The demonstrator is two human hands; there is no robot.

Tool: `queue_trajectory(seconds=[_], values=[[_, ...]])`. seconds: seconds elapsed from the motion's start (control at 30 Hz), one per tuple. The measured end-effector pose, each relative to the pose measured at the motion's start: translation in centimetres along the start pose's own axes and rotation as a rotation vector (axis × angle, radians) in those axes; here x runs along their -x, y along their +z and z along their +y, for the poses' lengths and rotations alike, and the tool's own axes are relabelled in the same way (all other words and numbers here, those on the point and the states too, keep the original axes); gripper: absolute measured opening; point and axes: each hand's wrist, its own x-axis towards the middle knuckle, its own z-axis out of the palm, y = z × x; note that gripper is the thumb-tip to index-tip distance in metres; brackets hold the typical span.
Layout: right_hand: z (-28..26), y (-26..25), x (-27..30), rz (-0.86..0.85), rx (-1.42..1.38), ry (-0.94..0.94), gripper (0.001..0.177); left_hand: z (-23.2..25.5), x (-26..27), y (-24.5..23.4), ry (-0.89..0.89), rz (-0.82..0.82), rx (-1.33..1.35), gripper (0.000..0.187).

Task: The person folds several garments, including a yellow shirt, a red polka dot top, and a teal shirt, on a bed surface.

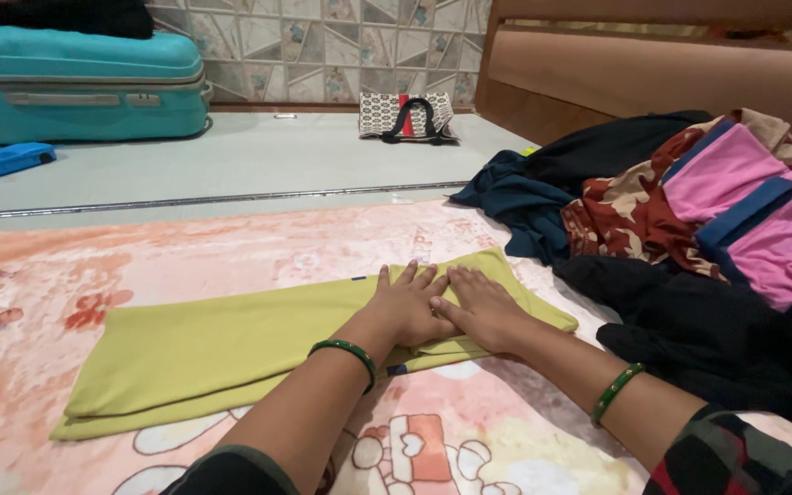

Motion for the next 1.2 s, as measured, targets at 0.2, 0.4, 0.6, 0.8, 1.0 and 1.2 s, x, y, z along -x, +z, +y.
queue_trajectory(seconds=[0.2, 0.4, 0.6, 0.8, 1.0, 1.2], values=[[0.3, -0.1, 0.1, 0.241, 0.156, -0.096, 0.081, -0.2, -0.2, 0.4, -0.009, 0.027, 0.002, 0.104], [1.4, 0.3, -0.9, 0.041, -0.077, -0.099, 0.073, -1.8, -2.2, 2.2, -0.005, 0.01, 0.07, 0.109], [0.3, -0.4, -0.2, 0.028, 0.049, -0.087, 0.072, -6.1, -2.3, 3.1, -0.035, 0.205, 0.381, 0.091], [-0.4, -0.8, 0.2, 0.023, 0.049, -0.083, 0.075, -9.5, 8.7, -0.3, -0.256, 0.04, 0.12, 0.092], [-0.4, -0.8, 0.1, 0.027, 0.052, -0.075, 0.075, -19.8, 22.0, -3.0, -0.69, 0.037, -0.084, 0.09], [-0.9, -1.1, 0.7, 0.015, 0.064, -0.032, 0.074, -23.9, 24.8, -2.1, -0.673, 0.362, -0.001, 0.085]])
